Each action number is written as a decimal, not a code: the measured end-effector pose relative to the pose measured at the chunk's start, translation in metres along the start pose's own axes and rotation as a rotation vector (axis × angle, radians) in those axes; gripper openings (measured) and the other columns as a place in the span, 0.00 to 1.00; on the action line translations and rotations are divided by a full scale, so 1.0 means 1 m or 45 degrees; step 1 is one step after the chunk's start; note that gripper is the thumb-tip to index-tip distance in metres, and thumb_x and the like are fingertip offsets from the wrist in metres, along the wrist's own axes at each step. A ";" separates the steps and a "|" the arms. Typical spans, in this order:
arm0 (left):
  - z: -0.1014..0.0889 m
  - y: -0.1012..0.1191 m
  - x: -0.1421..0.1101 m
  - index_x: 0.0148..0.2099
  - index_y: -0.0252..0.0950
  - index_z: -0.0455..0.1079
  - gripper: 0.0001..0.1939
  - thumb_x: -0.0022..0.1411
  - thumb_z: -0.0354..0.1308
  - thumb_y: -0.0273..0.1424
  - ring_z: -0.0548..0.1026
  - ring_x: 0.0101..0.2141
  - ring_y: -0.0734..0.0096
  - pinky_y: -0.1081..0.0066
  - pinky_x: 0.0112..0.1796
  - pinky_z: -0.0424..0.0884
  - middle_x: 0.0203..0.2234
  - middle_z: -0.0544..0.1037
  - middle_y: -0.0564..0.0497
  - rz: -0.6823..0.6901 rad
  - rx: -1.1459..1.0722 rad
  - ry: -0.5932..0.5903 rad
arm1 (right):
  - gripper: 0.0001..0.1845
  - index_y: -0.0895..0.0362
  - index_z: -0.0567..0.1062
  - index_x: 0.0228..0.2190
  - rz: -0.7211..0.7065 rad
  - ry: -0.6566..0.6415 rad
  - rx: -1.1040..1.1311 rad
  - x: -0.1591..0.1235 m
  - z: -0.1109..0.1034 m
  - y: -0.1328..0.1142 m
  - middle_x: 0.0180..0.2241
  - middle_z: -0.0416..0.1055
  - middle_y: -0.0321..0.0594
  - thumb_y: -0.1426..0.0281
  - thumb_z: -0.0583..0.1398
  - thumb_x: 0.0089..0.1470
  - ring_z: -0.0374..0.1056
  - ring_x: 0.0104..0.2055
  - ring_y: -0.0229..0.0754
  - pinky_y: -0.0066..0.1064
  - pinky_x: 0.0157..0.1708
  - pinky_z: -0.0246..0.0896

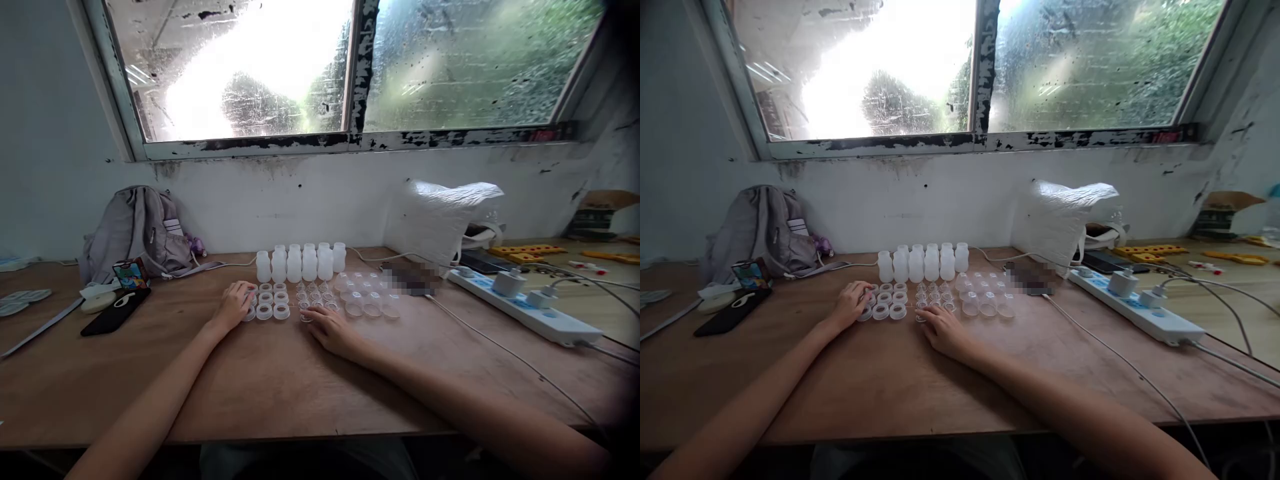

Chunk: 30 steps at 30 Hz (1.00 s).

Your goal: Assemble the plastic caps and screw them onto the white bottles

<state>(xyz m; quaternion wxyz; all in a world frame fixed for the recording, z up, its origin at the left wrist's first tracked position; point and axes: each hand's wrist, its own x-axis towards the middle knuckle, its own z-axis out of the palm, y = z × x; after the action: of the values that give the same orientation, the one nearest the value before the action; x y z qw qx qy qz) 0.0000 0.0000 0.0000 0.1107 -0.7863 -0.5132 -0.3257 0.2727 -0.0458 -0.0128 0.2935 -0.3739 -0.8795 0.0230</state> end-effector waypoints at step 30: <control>-0.007 0.047 -0.008 0.44 0.42 0.65 0.12 0.57 0.48 0.35 0.65 0.44 0.67 0.64 0.46 0.59 0.41 0.68 0.50 0.359 -0.159 -0.347 | 0.11 0.58 0.66 0.38 -0.003 -0.091 -0.157 0.003 -0.008 0.012 0.36 0.66 0.46 0.69 0.50 0.53 0.62 0.38 0.43 0.34 0.39 0.55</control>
<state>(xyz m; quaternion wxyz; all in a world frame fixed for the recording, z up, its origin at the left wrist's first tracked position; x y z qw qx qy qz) 0.0368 -0.0303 0.0078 0.0356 -0.8926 -0.3869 -0.2287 0.2833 -0.0367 -0.0074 0.2385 -0.3891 -0.8896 -0.0183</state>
